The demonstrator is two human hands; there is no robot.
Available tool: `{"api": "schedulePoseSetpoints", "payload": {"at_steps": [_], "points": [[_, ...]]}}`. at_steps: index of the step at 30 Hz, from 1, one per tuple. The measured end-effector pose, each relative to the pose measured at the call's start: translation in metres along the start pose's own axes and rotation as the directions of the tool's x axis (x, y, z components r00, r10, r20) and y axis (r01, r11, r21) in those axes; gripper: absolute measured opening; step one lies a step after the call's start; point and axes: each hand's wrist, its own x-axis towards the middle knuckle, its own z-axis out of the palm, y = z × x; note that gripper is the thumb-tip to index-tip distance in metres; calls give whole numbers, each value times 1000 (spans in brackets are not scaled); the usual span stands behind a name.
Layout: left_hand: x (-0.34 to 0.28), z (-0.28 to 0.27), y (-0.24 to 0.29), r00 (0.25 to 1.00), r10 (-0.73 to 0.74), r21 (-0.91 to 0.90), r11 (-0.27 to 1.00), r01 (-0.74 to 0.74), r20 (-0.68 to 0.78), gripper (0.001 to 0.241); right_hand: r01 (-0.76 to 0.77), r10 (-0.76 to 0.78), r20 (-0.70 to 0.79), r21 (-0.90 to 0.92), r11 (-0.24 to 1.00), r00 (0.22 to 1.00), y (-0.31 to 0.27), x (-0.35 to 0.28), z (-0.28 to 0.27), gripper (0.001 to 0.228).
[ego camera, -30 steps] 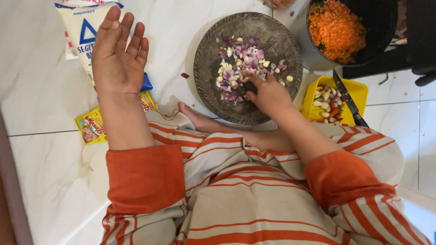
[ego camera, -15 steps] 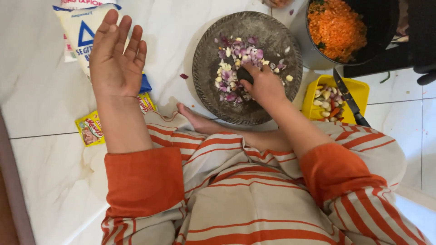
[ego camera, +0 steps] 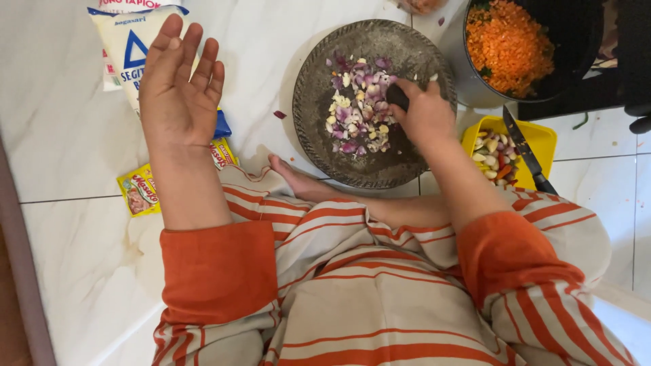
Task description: Grinding shallots into a paste using a traditional stone mortar and pestle on the floor.
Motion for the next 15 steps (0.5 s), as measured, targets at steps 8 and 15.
{"api": "schedulePoseSetpoints", "payload": {"at_steps": [8,15], "points": [[2,4,-3,999,-42,-6,999,42,-24,42,14,-24,-75,-131,991,997,10,-5,30,60],[8,-4,-11,998,-41,0,999,41,-54,39,-40,85,363,-131,991,928,-5,-24,-20,66]]}}
